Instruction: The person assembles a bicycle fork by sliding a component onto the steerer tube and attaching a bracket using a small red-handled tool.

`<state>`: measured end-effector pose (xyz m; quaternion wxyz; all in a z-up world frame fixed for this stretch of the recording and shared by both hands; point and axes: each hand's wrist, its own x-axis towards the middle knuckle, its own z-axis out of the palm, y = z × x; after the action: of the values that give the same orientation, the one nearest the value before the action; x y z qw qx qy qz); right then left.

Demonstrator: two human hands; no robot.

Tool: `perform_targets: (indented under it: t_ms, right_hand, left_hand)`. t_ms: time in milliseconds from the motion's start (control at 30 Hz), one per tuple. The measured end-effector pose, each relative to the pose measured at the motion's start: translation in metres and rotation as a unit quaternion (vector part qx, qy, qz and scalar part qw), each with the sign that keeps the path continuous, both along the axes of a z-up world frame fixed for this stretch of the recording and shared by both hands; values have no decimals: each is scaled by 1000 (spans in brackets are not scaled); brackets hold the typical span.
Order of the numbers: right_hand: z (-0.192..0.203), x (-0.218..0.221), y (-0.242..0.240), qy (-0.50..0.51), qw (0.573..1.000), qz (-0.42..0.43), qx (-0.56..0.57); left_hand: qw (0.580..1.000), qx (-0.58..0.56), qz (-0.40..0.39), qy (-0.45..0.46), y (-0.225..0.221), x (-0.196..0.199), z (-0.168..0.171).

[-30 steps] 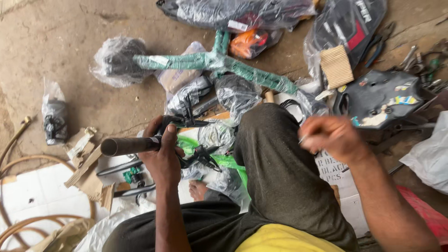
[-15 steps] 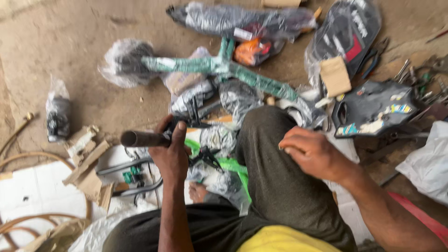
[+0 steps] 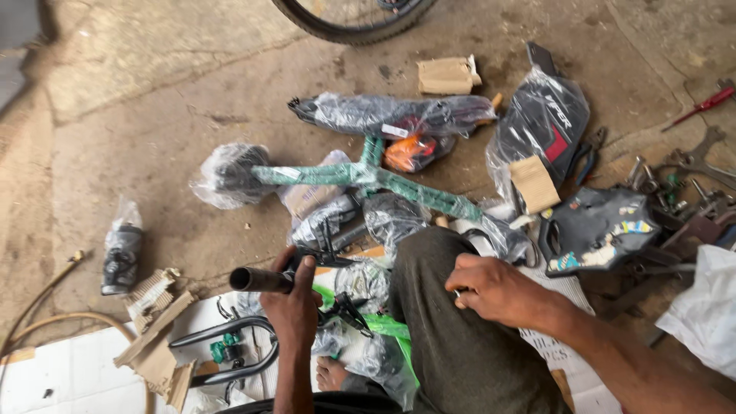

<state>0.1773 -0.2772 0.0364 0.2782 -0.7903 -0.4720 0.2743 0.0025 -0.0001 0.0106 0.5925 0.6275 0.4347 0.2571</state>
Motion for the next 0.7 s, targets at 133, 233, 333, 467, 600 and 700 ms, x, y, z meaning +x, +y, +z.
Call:
perform_targets:
  t_ms: [133, 233, 333, 467, 600, 700]
  right_hand:
    - [0, -14, -4, -59, 997, -12, 39]
    - [5, -15, -6, -54, 998, -17, -28]
    - [13, -12, -4, -1, 999, -18, -51]
    - [18, -19, 23, 126, 957, -34, 260]
    - [-18, -26, 98, 395, 835, -215, 317]
    - [-74, -48, 120, 485, 760, -304, 308]
  left_hand:
    - [1000, -6, -3, 6, 0, 1, -4]
    - [1000, -9, -5, 12, 0, 3, -7]
    - [999, -24, -26, 6, -2, -5, -3]
    - [997, -27, -68, 35, -3, -19, 6]
    - [975, 71, -210, -3, -3, -36, 7]
    - [978, 87, -189, -1, -5, -38, -3]
